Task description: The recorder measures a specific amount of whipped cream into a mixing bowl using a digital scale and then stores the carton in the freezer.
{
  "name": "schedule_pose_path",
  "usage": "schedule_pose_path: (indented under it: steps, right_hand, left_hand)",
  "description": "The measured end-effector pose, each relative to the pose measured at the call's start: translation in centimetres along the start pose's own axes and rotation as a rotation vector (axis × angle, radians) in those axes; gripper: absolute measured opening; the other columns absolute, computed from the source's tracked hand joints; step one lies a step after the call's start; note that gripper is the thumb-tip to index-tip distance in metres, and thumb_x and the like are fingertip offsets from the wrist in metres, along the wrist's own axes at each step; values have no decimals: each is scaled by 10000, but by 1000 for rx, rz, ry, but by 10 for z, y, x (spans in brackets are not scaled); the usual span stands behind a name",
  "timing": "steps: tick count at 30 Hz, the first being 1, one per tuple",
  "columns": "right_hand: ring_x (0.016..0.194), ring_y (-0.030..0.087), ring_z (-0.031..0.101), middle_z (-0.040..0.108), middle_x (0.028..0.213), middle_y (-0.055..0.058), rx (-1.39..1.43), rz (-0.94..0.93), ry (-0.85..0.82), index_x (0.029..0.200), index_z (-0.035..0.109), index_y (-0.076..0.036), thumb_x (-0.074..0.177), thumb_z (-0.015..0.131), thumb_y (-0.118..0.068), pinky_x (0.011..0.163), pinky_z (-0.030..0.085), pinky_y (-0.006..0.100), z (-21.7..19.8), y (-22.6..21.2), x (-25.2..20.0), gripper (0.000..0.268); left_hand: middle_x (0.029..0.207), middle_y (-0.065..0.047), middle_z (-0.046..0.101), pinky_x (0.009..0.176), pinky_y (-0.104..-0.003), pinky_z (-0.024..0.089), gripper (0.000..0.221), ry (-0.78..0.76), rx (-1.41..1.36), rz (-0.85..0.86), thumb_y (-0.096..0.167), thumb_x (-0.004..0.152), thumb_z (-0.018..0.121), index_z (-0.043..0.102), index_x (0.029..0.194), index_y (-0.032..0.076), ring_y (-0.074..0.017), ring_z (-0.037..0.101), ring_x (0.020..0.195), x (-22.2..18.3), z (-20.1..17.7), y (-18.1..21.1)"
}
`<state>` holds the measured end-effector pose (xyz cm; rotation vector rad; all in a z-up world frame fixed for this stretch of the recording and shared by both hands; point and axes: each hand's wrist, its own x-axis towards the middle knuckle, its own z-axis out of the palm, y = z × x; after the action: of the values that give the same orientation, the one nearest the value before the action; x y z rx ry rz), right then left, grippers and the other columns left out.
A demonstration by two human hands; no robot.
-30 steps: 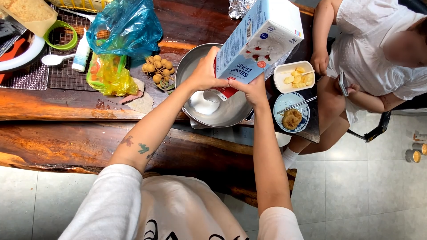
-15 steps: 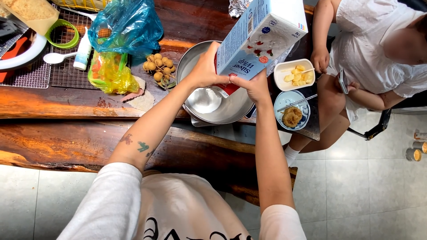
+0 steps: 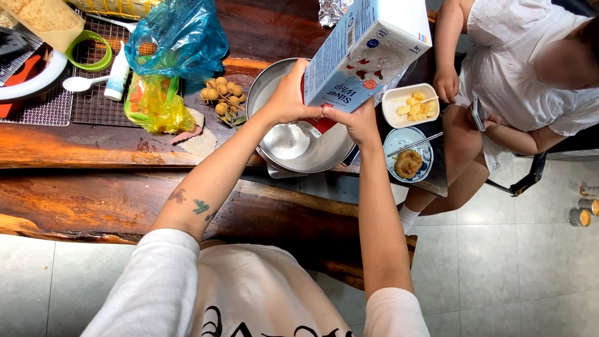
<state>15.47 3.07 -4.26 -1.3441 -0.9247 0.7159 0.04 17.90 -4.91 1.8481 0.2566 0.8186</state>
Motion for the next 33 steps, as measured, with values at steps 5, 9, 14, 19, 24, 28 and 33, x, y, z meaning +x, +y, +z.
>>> schedule_pose_path:
  steps: [5, 9, 14, 19, 24, 28, 33]
  right_hand:
    - [1015, 286, 703, 691, 1183, 192, 16, -38, 6, 1325, 530, 31, 718, 844, 17, 915, 614, 362, 4, -8, -2, 683]
    - [1031, 297, 702, 690, 1198, 195, 29, -27, 5, 1334, 532, 33, 718, 844, 21, 934, 611, 373, 1, -1, 0, 691]
    - [1030, 295, 704, 687, 1196, 192, 28, -40, 12, 1326, 533, 25, 720, 835, 48, 930, 616, 371, 1, -4, -1, 677]
    - [1016, 288, 706, 695, 1181, 184, 42, -73, 7, 1295, 564, 21, 721, 830, 72, 922, 616, 366, 1, -3, -1, 635]
    - [1026, 281, 704, 697, 1187, 176, 45, -74, 9, 1300, 569, 20, 719, 829, 74, 946, 605, 369, 2, -5, -1, 639]
    - [1005, 282, 709, 706, 1167, 176, 52, -74, 4, 1279, 587, 24, 718, 830, 66, 933, 611, 369, 2, -6, 0, 612]
    - [1058, 324, 705, 690, 1221, 198, 12, -66, 12, 1306, 565, 16, 707, 867, 16, 950, 618, 396, 1, -3, 1, 671]
  left_hand:
    - [1180, -149, 688, 907, -398, 520, 836, 4, -8, 16, 235, 610, 919, 454, 1279, 46, -301, 692, 1032, -1, 0, 3]
    - [1142, -140, 691, 885, -400, 521, 820, 8, -4, 28, 264, 610, 923, 454, 1248, 51, -296, 689, 1000, 0, 1, 2]
    - [1133, -146, 695, 875, -401, 525, 790, 8, 12, 30, 206, 611, 912, 450, 1233, 48, -306, 693, 985, 0, 1, 5]
    - [1146, -146, 691, 875, -401, 524, 792, 6, 4, 39, 219, 628, 909, 440, 1244, 51, -308, 695, 1001, 1, 3, 5]
    - [1151, -149, 695, 871, -408, 528, 798, 17, 12, 46, 234, 632, 914, 439, 1248, 52, -319, 702, 1014, 1, 3, 6]
    - [1120, -141, 686, 857, -400, 527, 775, 19, 11, 45, 235, 630, 915, 434, 1210, 53, -307, 697, 986, 1, 2, 7]
    - [1133, -132, 680, 878, -399, 531, 786, 7, 3, 11, 211, 604, 909, 432, 1210, 60, -300, 691, 1009, 2, 2, 5]
